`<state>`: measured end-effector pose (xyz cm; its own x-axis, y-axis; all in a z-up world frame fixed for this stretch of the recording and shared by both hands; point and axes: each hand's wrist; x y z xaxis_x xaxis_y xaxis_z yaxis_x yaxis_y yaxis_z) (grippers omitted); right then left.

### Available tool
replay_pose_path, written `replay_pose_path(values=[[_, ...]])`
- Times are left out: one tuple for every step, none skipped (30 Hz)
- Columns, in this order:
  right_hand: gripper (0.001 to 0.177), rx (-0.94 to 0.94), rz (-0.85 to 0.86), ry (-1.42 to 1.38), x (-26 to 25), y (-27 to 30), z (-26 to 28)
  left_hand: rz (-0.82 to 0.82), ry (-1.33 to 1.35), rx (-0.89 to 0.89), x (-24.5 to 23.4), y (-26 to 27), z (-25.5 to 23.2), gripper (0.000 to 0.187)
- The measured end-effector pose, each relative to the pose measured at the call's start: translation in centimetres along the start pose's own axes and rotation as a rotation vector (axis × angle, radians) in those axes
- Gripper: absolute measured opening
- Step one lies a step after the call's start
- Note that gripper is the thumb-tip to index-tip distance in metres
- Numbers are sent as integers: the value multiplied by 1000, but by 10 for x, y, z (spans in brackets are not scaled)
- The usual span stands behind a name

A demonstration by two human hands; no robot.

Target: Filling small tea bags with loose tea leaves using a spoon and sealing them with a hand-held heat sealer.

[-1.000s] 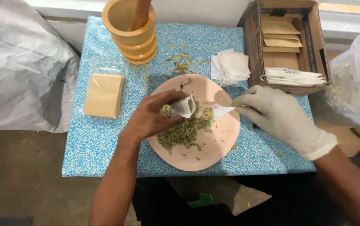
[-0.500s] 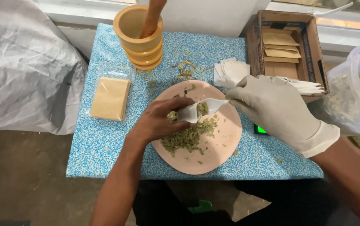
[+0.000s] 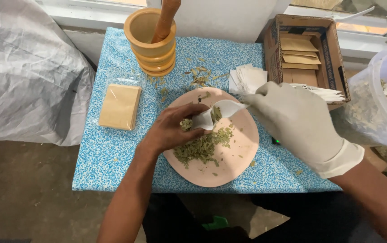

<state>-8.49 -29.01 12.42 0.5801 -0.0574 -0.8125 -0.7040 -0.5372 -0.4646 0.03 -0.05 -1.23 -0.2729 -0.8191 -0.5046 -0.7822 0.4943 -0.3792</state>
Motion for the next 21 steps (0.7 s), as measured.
replay_pose_path(values=[[25,1,-2,1,1,5,-2,0,-1,2,0,0,-1,61],[18,147,31,-117,1,11,-5,-10,12,-36,0,0,-2,61],[18,291,61,-233,2,15,-8,-23,25,-72,-1,-1,-3,62],[18,288,57,-231,6,22,-10,-26,23,-68,-1,-2,-2,62],[17,376,129,-301,10,30,-11,-68,70,-29,-1,-1,-1,63],[17,463,202,-372,15,38,-12,-110,117,12,-1,0,0,64],[17,464,198,-371,29,52,-9,-111,115,15,-2,-1,-2,64],[18,581,287,-398,44,68,-6,-150,259,-5,-3,-2,-4,63],[20,696,376,-425,59,83,-3,-193,403,-28,-3,-2,-6,62],[20,692,373,-427,64,83,6,-196,400,-27,-2,-2,-4,62],[21,639,418,-434,69,86,18,-215,417,-6,0,0,-2,62],[22,585,462,-442,73,89,29,-234,435,14,3,1,0,63],[22,594,460,-446,80,94,37,-225,432,14,7,1,2,63],[22,468,341,-425,86,99,44,-229,506,-14,12,0,4,62],[25,343,218,-397,92,103,49,-236,579,-40,16,-3,5,61],[25,350,214,-397,83,95,51,-229,576,-37,20,0,3,61],[33,376,141,-453,76,86,52,-229,690,-65,24,0,1,62],[42,401,67,-508,68,77,52,-227,804,-94,27,0,0,64],[42,406,67,-506,59,69,54,-221,805,-93,31,-3,-4,64],[51,611,94,-624,50,62,56,-270,804,-69,34,-6,-8,62],[62,818,126,-744,40,56,60,-321,804,-52,39,-6,-11,61]])
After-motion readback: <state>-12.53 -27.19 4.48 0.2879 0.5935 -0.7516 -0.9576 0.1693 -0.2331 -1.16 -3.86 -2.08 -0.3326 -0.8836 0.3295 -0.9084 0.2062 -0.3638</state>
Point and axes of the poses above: each hand's wrist, its own y-axis away from the middle knuckle, its own x-axis out of the palm, z = x × y, and after that the axes turned 11 degrees about -z, right-handed
